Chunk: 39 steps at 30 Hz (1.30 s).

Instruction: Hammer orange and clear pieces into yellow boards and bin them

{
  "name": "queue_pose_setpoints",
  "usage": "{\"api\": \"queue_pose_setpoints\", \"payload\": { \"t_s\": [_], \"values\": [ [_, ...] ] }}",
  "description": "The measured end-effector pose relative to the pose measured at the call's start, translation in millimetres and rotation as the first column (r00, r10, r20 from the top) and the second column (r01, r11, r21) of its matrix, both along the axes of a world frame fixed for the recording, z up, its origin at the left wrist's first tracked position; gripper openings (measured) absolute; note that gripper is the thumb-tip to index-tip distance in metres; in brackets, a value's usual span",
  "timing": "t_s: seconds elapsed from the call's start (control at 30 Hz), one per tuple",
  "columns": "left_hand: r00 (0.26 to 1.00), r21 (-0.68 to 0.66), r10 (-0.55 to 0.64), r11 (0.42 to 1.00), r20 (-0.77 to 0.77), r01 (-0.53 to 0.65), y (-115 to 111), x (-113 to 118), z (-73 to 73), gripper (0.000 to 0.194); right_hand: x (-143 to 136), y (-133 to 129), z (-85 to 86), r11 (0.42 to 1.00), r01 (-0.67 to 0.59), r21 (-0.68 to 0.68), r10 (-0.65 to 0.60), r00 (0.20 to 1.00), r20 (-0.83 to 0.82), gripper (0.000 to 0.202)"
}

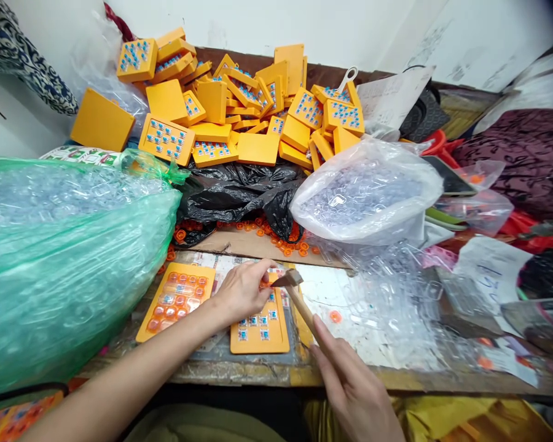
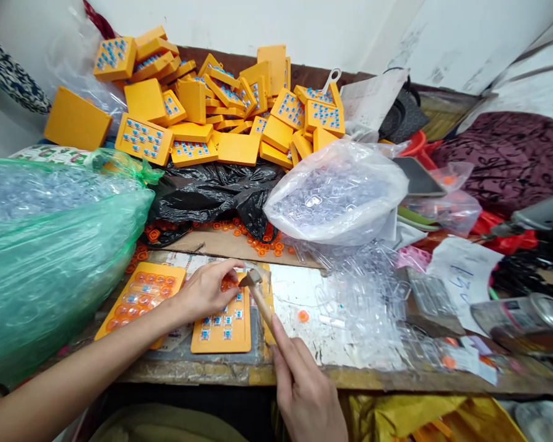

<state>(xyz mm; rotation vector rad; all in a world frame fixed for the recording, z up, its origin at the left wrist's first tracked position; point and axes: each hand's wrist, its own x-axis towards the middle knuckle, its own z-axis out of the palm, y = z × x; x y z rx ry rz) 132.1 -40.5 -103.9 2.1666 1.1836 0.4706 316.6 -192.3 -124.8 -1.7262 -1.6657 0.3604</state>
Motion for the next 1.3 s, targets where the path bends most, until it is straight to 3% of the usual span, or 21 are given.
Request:
{"api": "queue_pose_setpoints", "payload": {
  "t_s": [0.17, 0.3, 0.43, 0.57, 0.67, 0.77, 0.97, 1.1, 1.3],
  "values": [
    [1.000, -0.027, 0.001, 1.000, -0.021, -0.002, 12.2, -2.8, 2.6, 0.043, -0.8, 0.3, -16.9, 0.976, 0.152, -0.153, -0.182, 0.961, -0.210, 0.044],
    [0.990, 0.043, 0.126, 0.991, -0.054, -0.124, 56.1, -7.3, -1.0, 0.029, -6.5, 3.6, -17.7, 0.922, 0.315, -0.224, -0.382, 0.828, -0.411, 0.053],
    [0.976, 0.107, 0.189, 0.978, -0.112, -0.178, 98.3, -2.2, -8.1, 0.025, -1.7, 5.0, -17.4, 0.919, 0.318, -0.231, -0.390, 0.813, -0.432, 0.056],
    [0.973, 0.084, 0.177, 0.983, -0.147, -0.166, 107.7, 8.4, -9.8, 0.022, -0.9, 3.7, -17.9, 0.915, 0.324, -0.240, -0.398, 0.814, -0.422, 0.056],
    [0.983, 0.058, 0.134, 0.990, -0.123, -0.128, 90.1, 7.4, -4.2, 0.027, -8.2, 1.7, -15.6, 0.907, 0.342, -0.247, -0.421, 0.778, -0.467, 0.059],
    [0.996, 0.061, 0.080, 0.995, -0.050, -0.077, 52.1, -4.2, 2.5, 0.037, -10.9, -3.3, -15.5, 0.912, 0.346, -0.220, -0.410, 0.797, -0.444, 0.056],
    [0.990, 0.083, 0.000, 0.996, 0.139, -0.012, -26.5, -27.0, -1.6, 0.046, 1.8, -14.5, -17.1, 0.998, 0.069, -0.016, -0.070, 0.979, -0.192, 0.041],
    [0.991, 0.055, -0.026, 0.998, 0.129, 0.019, -40.9, -25.1, -6.9, 0.053, 1.3, -16.7, -7.3, 0.991, -0.062, 0.117, 0.069, 0.996, -0.061, 0.061],
    [0.990, 0.036, 0.005, 0.999, 0.143, -0.011, -43.7, -20.8, -12.5, 0.059, 0.7, -22.2, -3.3, 0.979, -0.193, 0.066, 0.190, 0.981, 0.045, 0.060]
  ]
}}
